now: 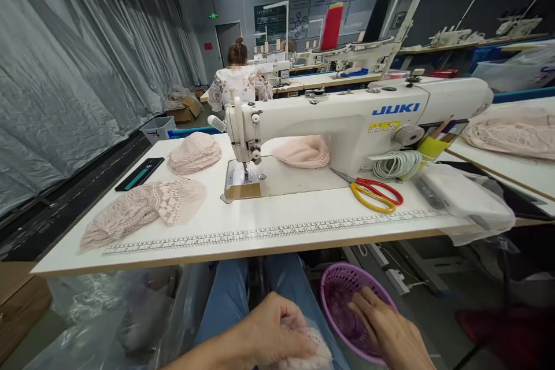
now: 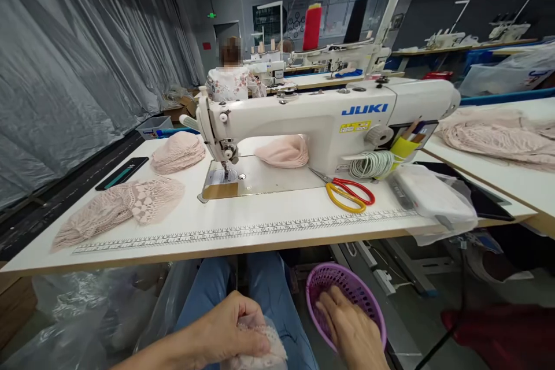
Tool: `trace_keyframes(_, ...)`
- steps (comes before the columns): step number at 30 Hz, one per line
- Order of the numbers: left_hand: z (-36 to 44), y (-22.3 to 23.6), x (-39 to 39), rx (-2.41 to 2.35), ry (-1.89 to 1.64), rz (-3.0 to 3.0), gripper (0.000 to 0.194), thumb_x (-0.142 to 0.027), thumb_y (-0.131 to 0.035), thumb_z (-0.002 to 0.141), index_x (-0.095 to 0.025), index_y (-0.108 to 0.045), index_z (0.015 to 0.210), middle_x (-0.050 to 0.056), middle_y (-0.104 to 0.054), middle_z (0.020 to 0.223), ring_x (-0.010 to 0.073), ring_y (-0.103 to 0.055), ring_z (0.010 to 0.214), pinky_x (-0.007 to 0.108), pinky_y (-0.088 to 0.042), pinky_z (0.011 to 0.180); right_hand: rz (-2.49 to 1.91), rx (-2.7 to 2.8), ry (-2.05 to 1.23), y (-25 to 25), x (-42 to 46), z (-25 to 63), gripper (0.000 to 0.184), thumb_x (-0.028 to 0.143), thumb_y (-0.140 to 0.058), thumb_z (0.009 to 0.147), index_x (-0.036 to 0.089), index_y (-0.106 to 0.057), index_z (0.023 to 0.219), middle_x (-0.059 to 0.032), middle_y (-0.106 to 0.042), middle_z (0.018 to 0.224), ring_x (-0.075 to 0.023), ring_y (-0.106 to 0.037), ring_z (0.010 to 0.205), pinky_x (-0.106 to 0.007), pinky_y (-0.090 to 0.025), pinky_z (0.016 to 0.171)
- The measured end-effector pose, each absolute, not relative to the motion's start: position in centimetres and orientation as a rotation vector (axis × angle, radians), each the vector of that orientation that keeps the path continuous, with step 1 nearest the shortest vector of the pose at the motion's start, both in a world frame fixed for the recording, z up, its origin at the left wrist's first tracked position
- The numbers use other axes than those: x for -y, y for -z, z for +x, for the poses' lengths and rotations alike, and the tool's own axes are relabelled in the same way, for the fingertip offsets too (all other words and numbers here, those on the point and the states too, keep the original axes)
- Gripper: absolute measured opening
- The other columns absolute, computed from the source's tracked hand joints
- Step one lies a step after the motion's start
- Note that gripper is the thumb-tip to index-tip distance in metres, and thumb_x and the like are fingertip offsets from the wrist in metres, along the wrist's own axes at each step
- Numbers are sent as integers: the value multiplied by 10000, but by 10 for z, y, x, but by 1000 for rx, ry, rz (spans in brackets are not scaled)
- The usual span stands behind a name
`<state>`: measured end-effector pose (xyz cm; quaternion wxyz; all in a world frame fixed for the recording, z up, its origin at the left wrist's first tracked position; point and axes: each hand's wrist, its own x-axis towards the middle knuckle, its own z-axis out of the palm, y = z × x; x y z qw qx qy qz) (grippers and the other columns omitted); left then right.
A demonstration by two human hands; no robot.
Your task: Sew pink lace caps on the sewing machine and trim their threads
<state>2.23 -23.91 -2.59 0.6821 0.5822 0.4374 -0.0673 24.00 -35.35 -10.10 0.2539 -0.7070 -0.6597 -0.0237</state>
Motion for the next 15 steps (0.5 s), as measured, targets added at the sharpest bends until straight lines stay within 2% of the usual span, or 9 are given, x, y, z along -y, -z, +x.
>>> trace_keyframes(1, 25, 26, 240, -980, 160, 1308, 244, -308, -722, 535, -133, -585, 637, -58, -496, 519, 75, -408, 490, 199, -308, 472, -1883, 1811, -27, 92, 354, 231, 264, 234, -377, 942, 242, -572, 764, -24, -637, 719, -137, -637, 527, -194, -447, 446)
trace_keyframes(3, 29, 28, 241, -970, 173, 1308, 252, -313, -723, 531, -131, -583, 635, -54, -499, 527, 79, -410, 504, 204, -307, 479, -1760, 1839, -208, 73, 355, 211, 207, 237, -370, 972, 255, -571, 922, -20, -630, 809, -121, -654, 723, -174, -498, 623)
trace_keyframes(4, 31, 29, 241, -958, 167, 1313, 256, -313, -726, 527, -131, -574, 623, -58, -485, 526, 75, -398, 513, 203, -297, 483, -1615, 1816, -353, 65, 354, 201, 190, 224, -373, 972, 241, -562, 973, -26, -611, 815, -123, -638, 735, -182, -493, 638)
trace_keyframes(6, 36, 30, 243, -922, 146, 1327, 273, -310, -732, 522, -134, -530, 574, -75, -421, 510, 59, -347, 524, 198, -259, 488, -1509, 1807, -445, 57, 351, 186, 183, 226, -375, 973, 244, -557, 981, -15, -570, 816, -110, -605, 685, -180, -465, 595)
trace_keyframes(8, 39, 31, 245, -918, 149, 1333, 305, -313, -743, 516, -138, -496, 550, -83, -377, 504, 51, -318, 530, 197, -232, 489, -1527, 1812, -399, 59, 347, 183, 226, 246, -350, 975, 243, -543, 858, 6, -538, 766, -96, -569, 609, -177, -428, 536)
trace_keyframes(11, 42, 32, 244, -983, 224, 1301, 318, -347, -759, 500, -136, -549, 611, -66, -453, 532, 75, -396, 537, 200, -270, 490, -1686, 1725, -253, 78, 345, 207, 262, 249, -319, 974, 233, -475, 764, 5, -540, 709, -109, -566, 577, -201, -428, 529)
trace_keyframes(12, 42, 32, 243, -1003, 243, 1288, 331, -359, -765, 491, -133, -568, 633, -54, -486, 550, 86, -425, 545, 204, -290, 492, -1764, 1664, -211, 87, 347, 222, 237, 224, -325, 968, 224, -485, 793, -14, -563, 720, -126, -582, 583, -224, -438, 535)
trace_keyframes(13, 42, 33, 242, -1014, 249, 1277, 346, -371, -772, 484, -129, -579, 639, -44, -507, 561, 92, -439, 547, 207, -305, 494, -1834, 1610, -147, 98, 350, 237, 235, 215, -337, 951, 216, -500, 781, -30, -573, 693, -143, -576, 530, -241, -411, 475)
trace_keyframes(15, 42, 33, 239, -1009, 243, 1264, 374, -397, -788, 477, -123, -591, 637, -33, -526, 571, 89, -441, 543, 208, -319, 500, -1922, 1547, -57, 119, 361, 264, 376, 133, -244, 909, 198, -564, 724, -101, -632, 664, -178, -561, 443, -290, -392, 432)
